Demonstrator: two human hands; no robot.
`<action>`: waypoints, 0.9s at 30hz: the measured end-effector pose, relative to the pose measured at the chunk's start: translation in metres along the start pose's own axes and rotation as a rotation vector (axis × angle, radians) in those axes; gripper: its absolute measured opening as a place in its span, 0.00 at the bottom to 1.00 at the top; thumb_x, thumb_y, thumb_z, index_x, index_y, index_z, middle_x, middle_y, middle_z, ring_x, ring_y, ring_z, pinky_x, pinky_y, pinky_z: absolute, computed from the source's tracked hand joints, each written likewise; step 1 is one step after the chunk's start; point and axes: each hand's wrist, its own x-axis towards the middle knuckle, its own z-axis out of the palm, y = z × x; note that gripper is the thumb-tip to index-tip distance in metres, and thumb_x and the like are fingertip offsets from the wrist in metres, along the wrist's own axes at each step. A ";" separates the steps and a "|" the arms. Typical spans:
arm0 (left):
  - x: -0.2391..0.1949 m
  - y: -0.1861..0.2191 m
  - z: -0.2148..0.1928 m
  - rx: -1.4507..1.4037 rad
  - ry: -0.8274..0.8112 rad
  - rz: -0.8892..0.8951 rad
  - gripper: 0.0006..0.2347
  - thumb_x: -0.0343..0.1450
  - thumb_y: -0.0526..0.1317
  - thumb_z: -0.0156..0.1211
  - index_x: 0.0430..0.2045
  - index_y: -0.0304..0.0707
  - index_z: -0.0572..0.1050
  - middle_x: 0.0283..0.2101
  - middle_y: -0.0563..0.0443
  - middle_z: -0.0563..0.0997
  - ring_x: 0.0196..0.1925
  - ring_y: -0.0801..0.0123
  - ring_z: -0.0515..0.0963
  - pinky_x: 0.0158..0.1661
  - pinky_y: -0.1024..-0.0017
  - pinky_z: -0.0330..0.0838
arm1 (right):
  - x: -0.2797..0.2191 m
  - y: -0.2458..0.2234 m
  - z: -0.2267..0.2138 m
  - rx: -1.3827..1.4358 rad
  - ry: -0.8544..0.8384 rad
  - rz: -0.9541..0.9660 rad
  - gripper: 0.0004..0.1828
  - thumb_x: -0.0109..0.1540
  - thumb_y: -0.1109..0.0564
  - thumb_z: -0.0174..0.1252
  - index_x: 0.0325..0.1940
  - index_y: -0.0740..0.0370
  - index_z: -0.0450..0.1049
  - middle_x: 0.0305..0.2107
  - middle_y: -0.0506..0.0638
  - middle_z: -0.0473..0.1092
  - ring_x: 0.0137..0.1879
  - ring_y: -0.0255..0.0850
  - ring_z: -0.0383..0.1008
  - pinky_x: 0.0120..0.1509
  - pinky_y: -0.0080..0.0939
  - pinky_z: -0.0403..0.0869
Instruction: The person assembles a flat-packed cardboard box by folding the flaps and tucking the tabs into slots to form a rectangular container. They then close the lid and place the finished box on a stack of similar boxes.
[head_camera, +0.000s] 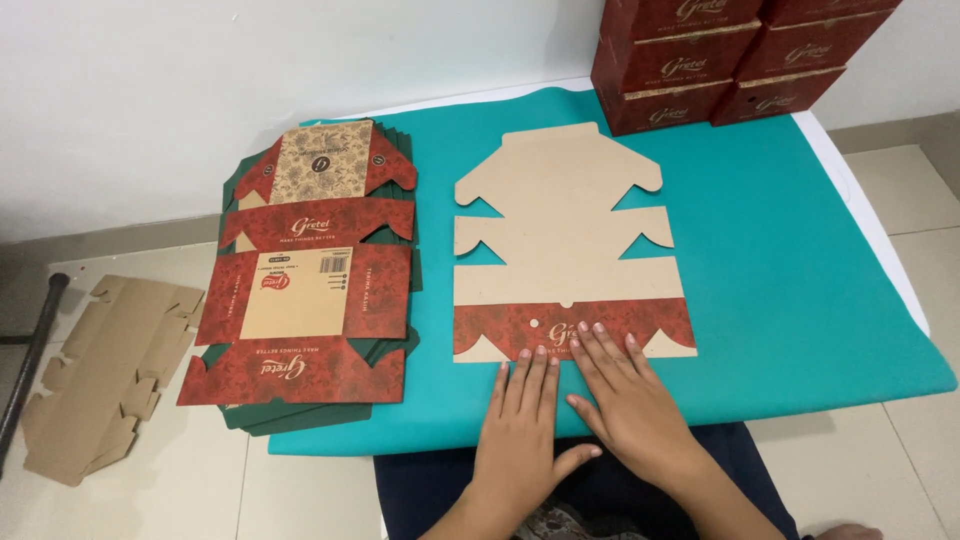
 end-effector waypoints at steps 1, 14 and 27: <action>0.002 -0.003 -0.002 -0.004 0.001 0.002 0.44 0.61 0.69 0.51 0.61 0.27 0.55 0.67 0.38 0.55 0.70 0.54 0.51 0.66 0.54 0.41 | -0.001 0.001 -0.001 -0.003 -0.002 0.002 0.37 0.64 0.39 0.39 0.71 0.59 0.46 0.69 0.51 0.45 0.75 0.41 0.42 0.76 0.47 0.42; 0.020 -0.030 -0.009 -0.154 -0.080 0.056 0.46 0.62 0.69 0.50 0.64 0.29 0.50 0.69 0.37 0.47 0.71 0.48 0.41 0.66 0.53 0.35 | 0.023 -0.006 0.009 0.144 -0.068 0.048 0.32 0.67 0.44 0.35 0.72 0.60 0.44 0.70 0.50 0.41 0.75 0.41 0.36 0.75 0.47 0.37; -0.007 0.014 0.006 0.277 0.070 -0.061 0.33 0.67 0.54 0.39 0.64 0.31 0.49 0.69 0.39 0.49 0.72 0.49 0.45 0.68 0.55 0.40 | -0.004 -0.039 -0.002 0.020 0.059 -0.003 0.35 0.58 0.50 0.41 0.68 0.69 0.50 0.68 0.61 0.46 0.75 0.50 0.42 0.77 0.50 0.43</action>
